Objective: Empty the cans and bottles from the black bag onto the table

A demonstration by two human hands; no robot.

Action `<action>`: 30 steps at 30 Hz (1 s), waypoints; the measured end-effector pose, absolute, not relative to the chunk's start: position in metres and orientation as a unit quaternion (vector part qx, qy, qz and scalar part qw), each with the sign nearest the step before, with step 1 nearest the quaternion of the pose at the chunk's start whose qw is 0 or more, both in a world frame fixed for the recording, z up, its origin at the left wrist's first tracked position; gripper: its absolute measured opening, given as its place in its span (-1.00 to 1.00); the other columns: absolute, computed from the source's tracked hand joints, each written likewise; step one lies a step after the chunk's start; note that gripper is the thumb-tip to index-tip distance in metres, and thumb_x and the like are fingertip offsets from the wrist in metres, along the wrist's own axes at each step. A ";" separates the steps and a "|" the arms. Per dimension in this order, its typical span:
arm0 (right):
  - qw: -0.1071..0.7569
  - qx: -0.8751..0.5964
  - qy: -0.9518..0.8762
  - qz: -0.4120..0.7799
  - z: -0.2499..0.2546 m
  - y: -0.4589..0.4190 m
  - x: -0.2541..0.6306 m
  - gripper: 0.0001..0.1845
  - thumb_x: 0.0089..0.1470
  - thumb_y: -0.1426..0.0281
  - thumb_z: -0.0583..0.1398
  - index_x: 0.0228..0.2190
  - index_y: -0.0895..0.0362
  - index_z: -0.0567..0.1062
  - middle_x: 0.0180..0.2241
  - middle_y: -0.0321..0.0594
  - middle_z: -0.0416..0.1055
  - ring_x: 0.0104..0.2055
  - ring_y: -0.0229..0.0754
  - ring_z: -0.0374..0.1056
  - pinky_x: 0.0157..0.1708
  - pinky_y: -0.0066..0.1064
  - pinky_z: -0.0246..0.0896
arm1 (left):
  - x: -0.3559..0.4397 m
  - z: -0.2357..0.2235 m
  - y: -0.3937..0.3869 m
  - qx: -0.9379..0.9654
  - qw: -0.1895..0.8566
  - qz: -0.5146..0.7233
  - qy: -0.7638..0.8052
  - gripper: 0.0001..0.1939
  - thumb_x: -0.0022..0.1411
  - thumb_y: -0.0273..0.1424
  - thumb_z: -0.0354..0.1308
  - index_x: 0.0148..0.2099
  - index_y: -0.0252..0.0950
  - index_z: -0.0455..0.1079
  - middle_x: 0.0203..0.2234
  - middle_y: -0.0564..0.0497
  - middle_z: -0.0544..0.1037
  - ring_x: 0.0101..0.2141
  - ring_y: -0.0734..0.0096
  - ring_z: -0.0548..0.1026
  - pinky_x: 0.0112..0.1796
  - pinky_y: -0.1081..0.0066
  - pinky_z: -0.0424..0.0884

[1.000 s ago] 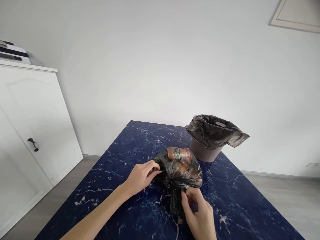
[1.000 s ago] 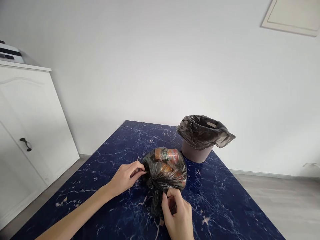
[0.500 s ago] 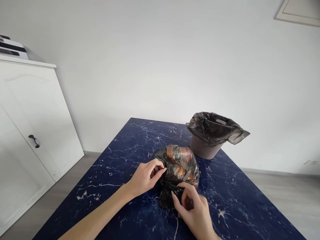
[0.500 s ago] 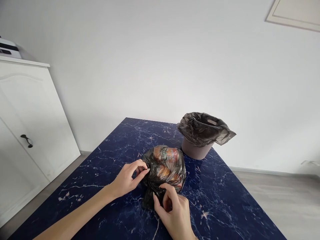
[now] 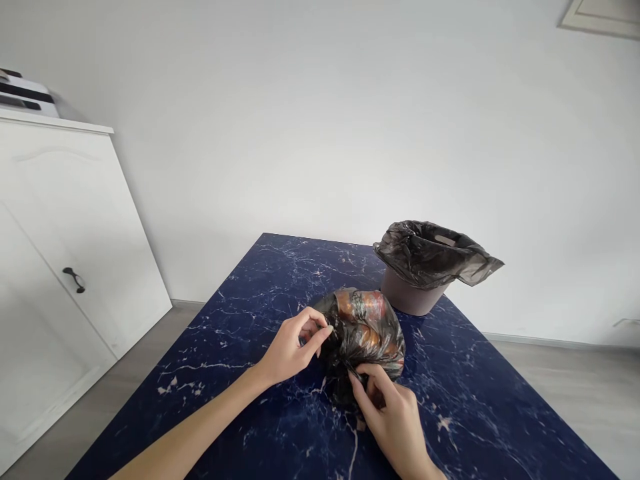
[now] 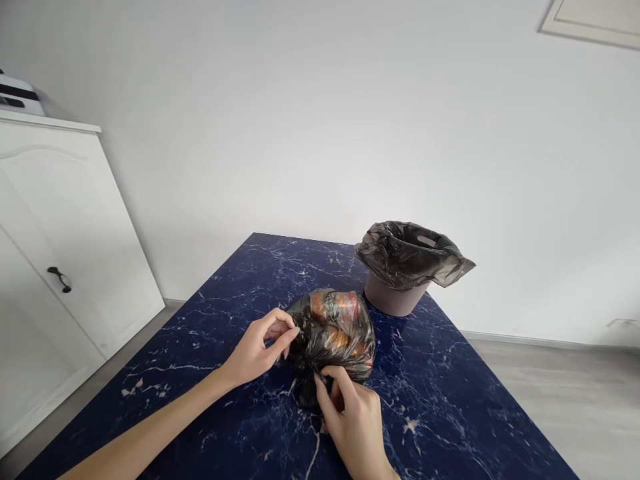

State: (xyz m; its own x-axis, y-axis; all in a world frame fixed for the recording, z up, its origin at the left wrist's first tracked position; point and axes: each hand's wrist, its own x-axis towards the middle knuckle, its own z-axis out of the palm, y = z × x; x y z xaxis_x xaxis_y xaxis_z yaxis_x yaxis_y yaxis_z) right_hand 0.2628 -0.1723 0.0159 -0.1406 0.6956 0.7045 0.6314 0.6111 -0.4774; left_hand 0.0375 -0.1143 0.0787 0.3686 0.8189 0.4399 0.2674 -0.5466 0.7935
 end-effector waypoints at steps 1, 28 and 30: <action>0.490 -0.438 -0.753 0.033 0.016 -0.173 0.263 -0.78 0.46 0.26 0.20 -0.23 0.09 0.52 -0.66 -0.54 0.25 -0.73 -0.41 0.25 -0.60 -0.58 0.14 | 0.037 0.077 -0.113 0.759 0.315 0.440 0.362 -0.80 0.58 -0.19 0.09 -0.08 -0.19 0.31 -0.51 0.15 0.46 -0.53 0.44 0.49 -0.41 0.44 0.44; 0.547 -0.423 -0.722 -0.010 0.027 -0.177 0.265 -0.89 0.42 0.30 0.20 -0.22 0.04 0.45 -0.60 -0.53 0.21 -0.64 -0.39 0.17 -0.57 -0.60 0.16 | 0.040 0.066 -0.118 0.884 0.017 0.397 0.247 -0.92 0.47 -0.39 0.19 -0.18 -0.21 0.41 -0.58 0.19 0.42 -0.61 0.53 0.31 -0.50 0.40 0.22; 0.548 -0.427 -0.719 -0.006 0.026 -0.177 0.265 -0.89 0.42 0.31 0.20 -0.22 0.04 0.44 -0.59 -0.53 0.20 -0.65 -0.39 0.16 -0.57 -0.60 0.16 | 0.040 0.068 -0.118 0.884 0.014 0.400 0.241 -0.86 0.48 -0.44 0.15 -0.22 -0.21 0.38 -0.56 0.17 0.45 -0.59 0.52 0.34 -0.48 0.39 0.24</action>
